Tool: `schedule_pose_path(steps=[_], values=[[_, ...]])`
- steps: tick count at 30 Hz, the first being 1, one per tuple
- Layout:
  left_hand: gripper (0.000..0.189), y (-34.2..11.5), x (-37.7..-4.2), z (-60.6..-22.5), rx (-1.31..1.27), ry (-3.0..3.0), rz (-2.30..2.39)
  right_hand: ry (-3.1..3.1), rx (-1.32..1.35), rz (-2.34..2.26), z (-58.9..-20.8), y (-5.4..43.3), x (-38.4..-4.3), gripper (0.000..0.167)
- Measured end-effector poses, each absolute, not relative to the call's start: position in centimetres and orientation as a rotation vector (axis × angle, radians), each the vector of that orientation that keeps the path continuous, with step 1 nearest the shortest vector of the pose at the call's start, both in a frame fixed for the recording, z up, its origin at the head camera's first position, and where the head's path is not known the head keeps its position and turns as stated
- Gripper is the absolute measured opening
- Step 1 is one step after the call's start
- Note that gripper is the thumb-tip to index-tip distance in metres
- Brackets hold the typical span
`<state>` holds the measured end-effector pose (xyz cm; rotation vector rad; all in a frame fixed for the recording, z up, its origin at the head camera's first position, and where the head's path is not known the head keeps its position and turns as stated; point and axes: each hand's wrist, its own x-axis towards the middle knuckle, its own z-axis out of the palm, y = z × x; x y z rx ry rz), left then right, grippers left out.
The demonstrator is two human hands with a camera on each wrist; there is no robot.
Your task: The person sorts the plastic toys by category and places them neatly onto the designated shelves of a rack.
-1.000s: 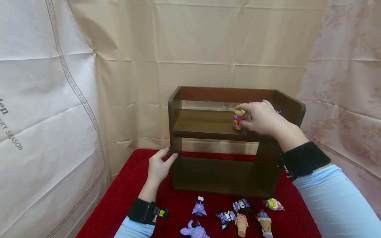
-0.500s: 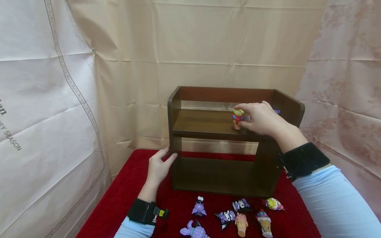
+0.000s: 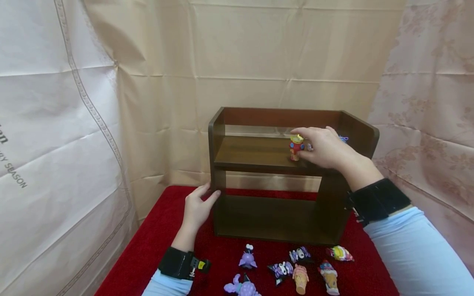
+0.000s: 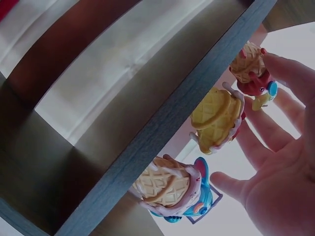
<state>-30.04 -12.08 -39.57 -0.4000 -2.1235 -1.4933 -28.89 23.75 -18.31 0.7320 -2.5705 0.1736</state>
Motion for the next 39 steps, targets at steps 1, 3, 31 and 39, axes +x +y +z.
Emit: schedule_pose_path(steps=[1,3,31,39], values=[[0.044,-12.1,-30.1,-39.6,-0.399,-2.124,-1.495,-2.565,0.735,0.185,-18.4,23.8,-28.8,0.063],[0.044,-12.1,-30.1,-39.6,-0.389,-2.127,-1.496,-2.557,0.741,0.214,-18.5,23.9,-28.7,0.064],[0.045,-12.1,-30.3,-39.6,-0.396,-2.131,-1.501,-1.993,0.897,0.442,-22.9,27.0,-24.1,0.063],[0.045,-12.1,-30.2,-39.6,-0.387,-2.138,-1.499,-2.001,0.837,0.491,-25.0,28.3,-22.5,0.062]])
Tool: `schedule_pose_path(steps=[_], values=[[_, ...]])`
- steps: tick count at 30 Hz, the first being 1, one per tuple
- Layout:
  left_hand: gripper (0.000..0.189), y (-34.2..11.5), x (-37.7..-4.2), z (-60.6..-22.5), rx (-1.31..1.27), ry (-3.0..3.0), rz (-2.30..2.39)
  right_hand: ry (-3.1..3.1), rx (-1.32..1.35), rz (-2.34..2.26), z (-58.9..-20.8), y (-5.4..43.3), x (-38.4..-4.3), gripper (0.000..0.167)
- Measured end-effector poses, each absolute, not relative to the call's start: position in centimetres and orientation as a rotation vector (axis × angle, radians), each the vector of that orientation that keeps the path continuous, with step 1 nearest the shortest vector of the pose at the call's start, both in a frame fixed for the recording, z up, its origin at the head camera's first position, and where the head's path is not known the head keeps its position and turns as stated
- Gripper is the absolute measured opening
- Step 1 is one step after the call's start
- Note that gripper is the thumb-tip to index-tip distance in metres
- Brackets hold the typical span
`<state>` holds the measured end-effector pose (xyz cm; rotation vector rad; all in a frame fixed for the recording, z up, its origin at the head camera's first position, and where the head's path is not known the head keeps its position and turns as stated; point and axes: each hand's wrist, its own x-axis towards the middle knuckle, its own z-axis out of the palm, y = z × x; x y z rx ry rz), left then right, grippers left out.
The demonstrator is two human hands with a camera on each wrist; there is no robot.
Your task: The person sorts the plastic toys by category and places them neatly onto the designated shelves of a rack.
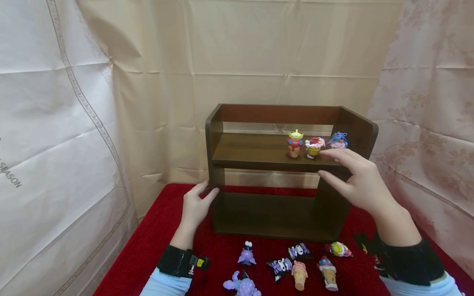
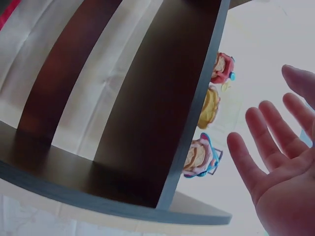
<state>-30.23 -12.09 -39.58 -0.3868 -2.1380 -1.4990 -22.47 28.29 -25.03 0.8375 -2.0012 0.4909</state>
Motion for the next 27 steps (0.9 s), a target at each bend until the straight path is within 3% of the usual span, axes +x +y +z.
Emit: schedule_pose_path(steps=[27], values=[[0.044,-12.0,-30.2,-39.5,-0.405,-2.114,-1.494,-2.304,0.568,0.621,-31.7,32.4,-19.3,0.042]])
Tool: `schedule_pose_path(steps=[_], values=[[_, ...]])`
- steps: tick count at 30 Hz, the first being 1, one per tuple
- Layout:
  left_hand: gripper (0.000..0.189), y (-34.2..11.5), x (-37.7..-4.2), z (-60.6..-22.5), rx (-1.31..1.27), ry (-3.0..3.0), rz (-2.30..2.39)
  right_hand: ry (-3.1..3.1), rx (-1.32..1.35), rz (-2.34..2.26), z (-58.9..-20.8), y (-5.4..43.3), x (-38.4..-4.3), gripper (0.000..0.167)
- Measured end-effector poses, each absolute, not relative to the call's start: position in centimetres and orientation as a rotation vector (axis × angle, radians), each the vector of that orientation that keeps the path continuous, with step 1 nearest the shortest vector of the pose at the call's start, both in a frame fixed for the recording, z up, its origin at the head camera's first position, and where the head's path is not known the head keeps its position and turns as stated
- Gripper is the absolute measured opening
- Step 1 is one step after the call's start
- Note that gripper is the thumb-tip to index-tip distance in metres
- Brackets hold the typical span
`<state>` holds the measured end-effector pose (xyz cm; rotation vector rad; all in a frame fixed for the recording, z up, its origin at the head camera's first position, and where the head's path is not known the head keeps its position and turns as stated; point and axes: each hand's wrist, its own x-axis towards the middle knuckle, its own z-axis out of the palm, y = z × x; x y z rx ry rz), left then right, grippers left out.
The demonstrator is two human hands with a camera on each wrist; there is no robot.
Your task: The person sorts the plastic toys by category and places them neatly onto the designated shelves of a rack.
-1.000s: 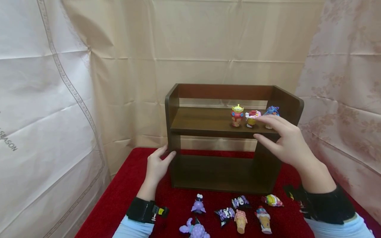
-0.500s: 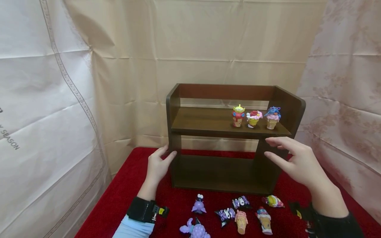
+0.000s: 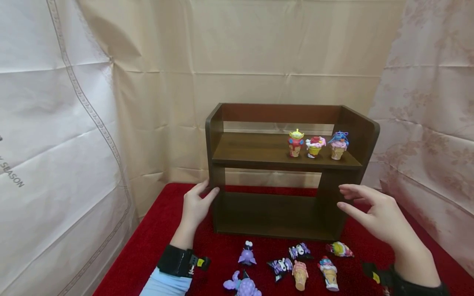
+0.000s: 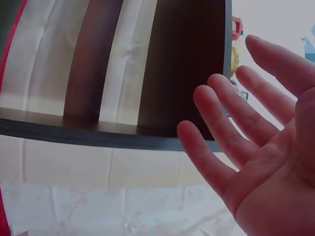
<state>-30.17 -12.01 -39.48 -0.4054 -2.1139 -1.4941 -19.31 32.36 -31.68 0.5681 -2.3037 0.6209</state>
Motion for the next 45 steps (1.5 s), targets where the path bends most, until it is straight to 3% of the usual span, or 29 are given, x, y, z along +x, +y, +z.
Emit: schedule_pose_path(steps=[15,36,45], values=[[0.045,-12.0,-30.2,-39.6,-0.405,-2.12,-1.496,-2.499,0.444,0.736,-33.8,34.0,-19.4,0.041],[0.045,-12.0,-30.3,-39.7,-0.388,-2.118,-1.489,-2.977,0.229,0.78,-35.5,37.0,-20.5,0.06],[0.043,-12.0,-30.2,-39.6,-0.397,-2.113,-1.489,-3.041,0.202,0.762,-36.8,38.0,-21.3,0.059]])
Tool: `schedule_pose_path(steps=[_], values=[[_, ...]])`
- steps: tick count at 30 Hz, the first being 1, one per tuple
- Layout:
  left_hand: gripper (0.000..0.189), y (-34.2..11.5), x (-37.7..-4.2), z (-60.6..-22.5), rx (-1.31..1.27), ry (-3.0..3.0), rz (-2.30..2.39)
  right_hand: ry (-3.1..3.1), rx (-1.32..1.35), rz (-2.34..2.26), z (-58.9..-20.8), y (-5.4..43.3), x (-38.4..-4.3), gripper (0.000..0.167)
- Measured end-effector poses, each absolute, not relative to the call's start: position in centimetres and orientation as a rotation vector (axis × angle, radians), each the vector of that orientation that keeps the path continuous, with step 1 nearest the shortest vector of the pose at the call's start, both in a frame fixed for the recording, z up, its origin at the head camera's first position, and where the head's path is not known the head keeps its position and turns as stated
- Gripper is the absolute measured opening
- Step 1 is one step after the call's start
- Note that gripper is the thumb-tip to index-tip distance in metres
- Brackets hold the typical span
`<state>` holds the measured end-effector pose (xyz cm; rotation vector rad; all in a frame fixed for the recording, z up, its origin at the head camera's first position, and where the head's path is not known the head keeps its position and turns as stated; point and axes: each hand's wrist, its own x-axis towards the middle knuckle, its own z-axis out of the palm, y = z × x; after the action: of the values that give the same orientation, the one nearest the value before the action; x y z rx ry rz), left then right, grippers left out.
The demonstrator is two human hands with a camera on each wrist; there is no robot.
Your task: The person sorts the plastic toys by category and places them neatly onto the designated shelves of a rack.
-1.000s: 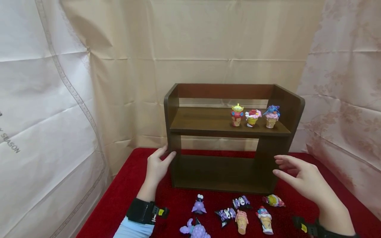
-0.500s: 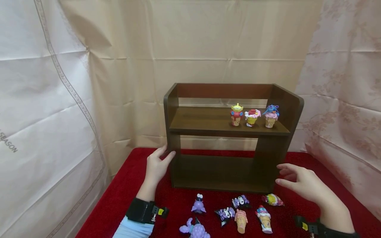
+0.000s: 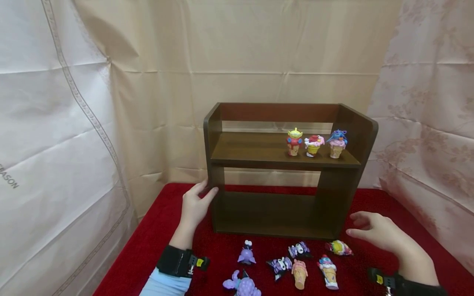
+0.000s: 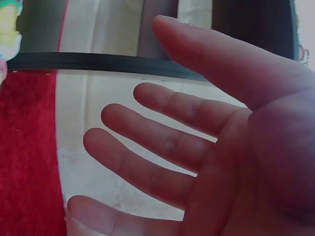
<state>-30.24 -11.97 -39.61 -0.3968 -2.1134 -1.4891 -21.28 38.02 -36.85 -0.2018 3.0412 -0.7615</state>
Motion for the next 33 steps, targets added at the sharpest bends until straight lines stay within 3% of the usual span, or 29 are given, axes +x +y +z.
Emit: schedule_pose_path(steps=[13,33], values=[[0.043,-12.0,-30.3,-39.7,-0.396,-2.119,-1.469,2.804,-0.055,-0.882,-39.4,38.7,-22.5,0.068],[0.046,-12.1,-30.3,-39.7,-0.398,-2.131,-1.477,2.676,0.05,-0.862,-41.1,37.6,-23.1,0.065]])
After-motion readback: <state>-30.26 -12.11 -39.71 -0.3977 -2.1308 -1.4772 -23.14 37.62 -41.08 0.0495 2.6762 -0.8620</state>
